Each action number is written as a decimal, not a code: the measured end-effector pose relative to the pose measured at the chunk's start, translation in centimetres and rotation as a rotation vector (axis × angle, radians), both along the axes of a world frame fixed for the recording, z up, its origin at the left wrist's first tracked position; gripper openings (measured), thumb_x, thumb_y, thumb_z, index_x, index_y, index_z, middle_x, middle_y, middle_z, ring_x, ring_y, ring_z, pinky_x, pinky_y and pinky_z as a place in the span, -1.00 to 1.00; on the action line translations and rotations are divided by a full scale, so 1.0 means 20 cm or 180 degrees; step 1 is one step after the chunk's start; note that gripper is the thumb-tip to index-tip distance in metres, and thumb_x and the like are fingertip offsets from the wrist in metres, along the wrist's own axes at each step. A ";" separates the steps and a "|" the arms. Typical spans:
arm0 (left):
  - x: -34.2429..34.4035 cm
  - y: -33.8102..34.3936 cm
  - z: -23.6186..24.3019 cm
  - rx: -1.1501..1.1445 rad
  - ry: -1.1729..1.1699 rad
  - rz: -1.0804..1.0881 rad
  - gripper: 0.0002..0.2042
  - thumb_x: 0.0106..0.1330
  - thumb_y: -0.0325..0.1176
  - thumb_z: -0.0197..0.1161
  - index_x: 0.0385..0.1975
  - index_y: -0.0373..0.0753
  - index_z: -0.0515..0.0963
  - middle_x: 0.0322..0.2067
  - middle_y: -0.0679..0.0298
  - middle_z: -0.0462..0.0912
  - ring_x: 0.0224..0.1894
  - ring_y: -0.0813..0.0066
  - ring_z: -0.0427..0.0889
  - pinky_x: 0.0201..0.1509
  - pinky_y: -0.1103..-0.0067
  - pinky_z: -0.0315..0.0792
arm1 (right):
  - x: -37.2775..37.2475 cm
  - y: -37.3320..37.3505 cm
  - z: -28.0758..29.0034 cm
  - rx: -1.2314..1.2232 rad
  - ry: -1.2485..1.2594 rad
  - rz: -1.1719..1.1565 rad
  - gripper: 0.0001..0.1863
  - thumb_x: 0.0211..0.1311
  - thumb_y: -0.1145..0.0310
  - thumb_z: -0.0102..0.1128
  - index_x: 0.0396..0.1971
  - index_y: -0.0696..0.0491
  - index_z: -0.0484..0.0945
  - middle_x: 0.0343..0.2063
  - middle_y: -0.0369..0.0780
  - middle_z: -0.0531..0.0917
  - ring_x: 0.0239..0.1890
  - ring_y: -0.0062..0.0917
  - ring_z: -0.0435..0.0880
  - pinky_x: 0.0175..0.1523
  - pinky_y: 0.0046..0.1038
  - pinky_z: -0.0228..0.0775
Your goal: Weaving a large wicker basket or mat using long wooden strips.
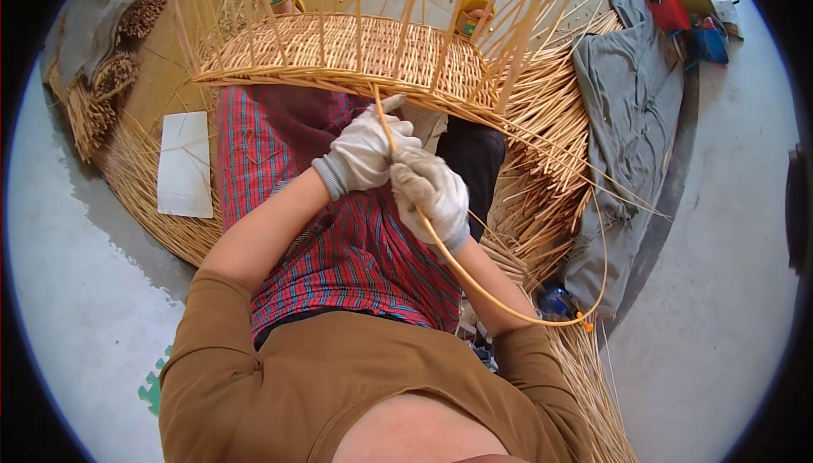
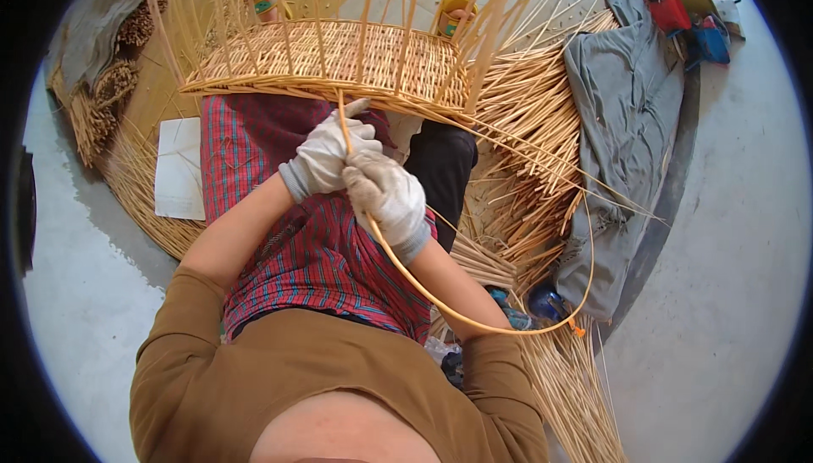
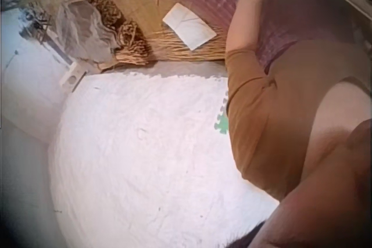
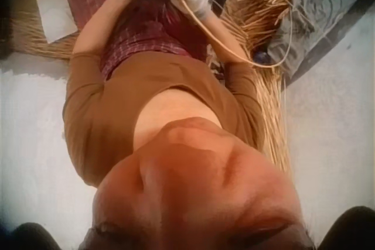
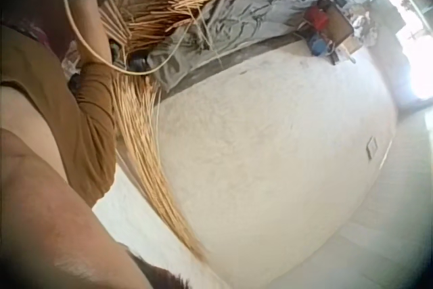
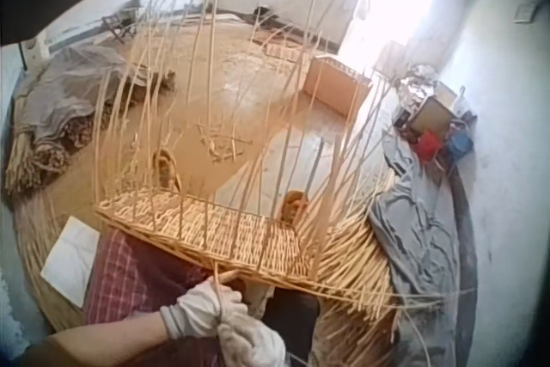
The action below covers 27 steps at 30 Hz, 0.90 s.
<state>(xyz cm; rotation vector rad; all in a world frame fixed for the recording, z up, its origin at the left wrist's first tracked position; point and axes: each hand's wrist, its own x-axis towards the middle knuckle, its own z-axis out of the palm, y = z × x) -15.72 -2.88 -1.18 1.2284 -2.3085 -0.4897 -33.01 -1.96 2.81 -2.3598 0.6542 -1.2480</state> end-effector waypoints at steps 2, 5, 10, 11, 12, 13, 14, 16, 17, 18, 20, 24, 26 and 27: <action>0.04 0.05 -0.09 -0.0326 0.0704 0.0174 -0.80 0.06 -0.40 0.34 -0.30 0.00 0.61 -0.41 0.39 0.56 -0.11 0.30 0.63 0.45 0.16 0.24 | 0.01 -0.05 -0.12 0.0407 0.0158 -0.0105 -0.78 0.10 0.67 0.31 -0.27 0.09 0.59 -0.24 -0.10 0.73 -0.15 -0.22 0.76 -0.06 -0.34 0.63; 0.01 0.04 -0.13 -0.0300 0.0609 -0.0012 -0.83 0.09 -0.31 0.39 -0.30 -0.01 0.63 -0.35 0.37 0.63 -0.03 0.30 0.65 0.44 0.20 0.25 | 0.00 -0.17 -0.30 0.1452 -0.0818 -0.0117 -0.92 0.29 0.59 0.25 -0.29 0.12 0.54 -0.23 -0.12 0.73 -0.16 -0.32 0.76 -0.06 -0.36 0.63; -0.02 -0.07 0.13 -0.0137 0.0990 0.0665 -0.81 0.24 -0.23 0.33 -0.19 -0.07 0.58 -0.24 0.19 0.57 -0.05 0.10 0.60 0.18 0.29 0.42 | -0.14 -0.42 -0.15 0.5037 -0.2035 -0.0389 -0.88 0.34 0.53 0.24 -0.18 0.17 0.52 -0.16 -0.18 0.67 -0.19 -0.48 0.70 -0.03 -0.46 0.66; -0.06 -0.15 0.18 -0.0757 0.0368 0.0920 -0.74 0.27 -0.17 0.30 -0.10 -0.07 0.58 -0.22 0.19 0.61 -0.06 0.11 0.62 0.13 0.29 0.45 | -0.17 -0.44 -0.14 0.4942 -0.2011 -0.0444 -0.88 0.34 0.53 0.24 -0.18 0.14 0.53 -0.19 -0.22 0.66 -0.19 -0.50 0.69 -0.03 -0.47 0.64; -0.07 -0.21 0.22 -0.1361 -0.0255 0.1162 -0.68 0.30 -0.11 0.27 -0.01 -0.06 0.57 -0.19 0.19 0.65 -0.06 0.12 0.64 0.09 0.29 0.49 | -0.19 -0.44 -0.13 0.4850 -0.1990 -0.0515 -0.89 0.34 0.53 0.24 -0.18 0.11 0.54 -0.22 -0.26 0.66 -0.18 -0.53 0.68 -0.03 -0.47 0.63; -0.08 -0.26 0.17 -0.1398 -0.0241 0.1133 -0.68 0.30 -0.11 0.27 -0.01 -0.06 0.57 -0.19 0.19 0.65 -0.06 0.12 0.64 0.09 0.29 0.49 | -0.24 -0.43 -0.09 0.4460 -0.2159 -0.0685 -0.89 0.34 0.52 0.26 -0.18 0.10 0.55 -0.22 -0.27 0.66 -0.19 -0.54 0.68 -0.04 -0.49 0.62; -0.10 -0.29 0.10 -0.0538 -0.0378 0.1178 -0.67 0.33 -0.10 0.21 0.02 -0.05 0.55 -0.18 0.16 0.68 -0.08 0.12 0.66 0.06 0.26 0.48 | -0.30 -0.41 -0.05 0.4061 -0.2317 -0.0856 -0.89 0.33 0.51 0.27 -0.19 0.08 0.56 -0.22 -0.28 0.66 -0.20 -0.56 0.68 -0.06 -0.51 0.61; -0.11 -0.35 0.13 0.1024 -0.0375 0.1040 -0.73 0.39 -0.10 0.08 -0.06 -0.05 0.55 -0.22 0.08 0.72 -0.14 0.10 0.70 0.00 0.16 0.45 | -0.46 -0.49 0.01 0.3416 -0.2279 -0.1580 -0.92 0.34 0.50 0.28 -0.23 0.04 0.58 -0.18 -0.25 0.67 -0.22 -0.59 0.68 -0.12 -0.56 0.60; -0.11 -0.35 0.07 0.0800 -0.0214 0.1105 -0.77 0.40 -0.10 0.09 -0.13 -0.05 0.55 -0.29 0.10 0.71 -0.19 0.06 0.70 -0.06 0.14 0.45 | -0.54 -0.53 0.04 0.3166 -0.2090 -0.1591 -0.82 0.37 0.49 0.24 -0.09 0.03 0.50 -0.13 -0.21 0.68 -0.17 -0.55 0.70 -0.15 -0.58 0.61; -0.12 -0.34 0.01 0.0588 -0.0078 0.1163 -0.79 0.41 -0.10 0.10 -0.19 -0.06 0.55 -0.37 0.11 0.71 -0.23 0.03 0.69 -0.12 0.13 0.44 | -0.56 -0.55 0.07 0.2938 -0.1922 -0.1604 -0.71 0.40 0.48 0.21 0.06 0.03 0.42 -0.09 -0.17 0.68 -0.13 -0.52 0.71 -0.17 -0.60 0.61; -0.15 -0.33 0.01 0.0478 -0.0209 0.1322 -0.79 0.41 -0.10 0.10 -0.24 -0.07 0.53 -0.41 0.11 0.70 -0.25 0.02 0.69 -0.19 0.13 0.43 | -0.43 -0.74 0.19 0.2818 -0.1360 -0.1100 -0.53 0.43 0.45 0.17 0.25 0.04 0.25 -0.04 -0.12 0.66 -0.02 -0.44 0.71 -0.07 -0.53 0.62; -0.22 -0.35 0.01 0.0450 -0.0283 0.1617 -0.77 0.43 -0.08 0.12 -0.33 -0.09 0.51 -0.50 0.11 0.67 -0.33 -0.01 0.67 -0.27 0.12 0.39 | -0.05 -1.10 0.42 0.0731 0.1417 -0.1046 -0.37 0.33 0.41 0.22 0.39 -0.14 0.29 0.09 -0.10 0.64 0.06 -0.30 0.68 0.17 -0.31 0.54; -0.21 -0.34 -0.02 0.0422 -0.0240 0.1678 -0.75 0.43 -0.05 0.11 -0.34 -0.08 0.51 -0.50 0.10 0.67 -0.36 -0.02 0.66 -0.29 0.12 0.39 | 0.19 -1.14 0.52 0.0138 0.2275 -0.0833 -0.31 0.23 0.41 0.27 0.39 -0.20 0.33 0.14 -0.08 0.61 0.10 -0.18 0.63 0.27 -0.21 0.43; -0.22 -0.36 -0.03 0.0361 -0.0234 0.1688 -0.75 0.43 -0.05 0.12 -0.33 -0.08 0.51 -0.49 0.10 0.67 -0.36 -0.02 0.66 -0.30 0.13 0.39 | 0.23 -1.18 0.48 0.0103 0.2255 -0.0894 -0.31 0.23 0.41 0.27 0.39 -0.20 0.33 0.14 -0.08 0.61 0.10 -0.18 0.63 0.27 -0.21 0.43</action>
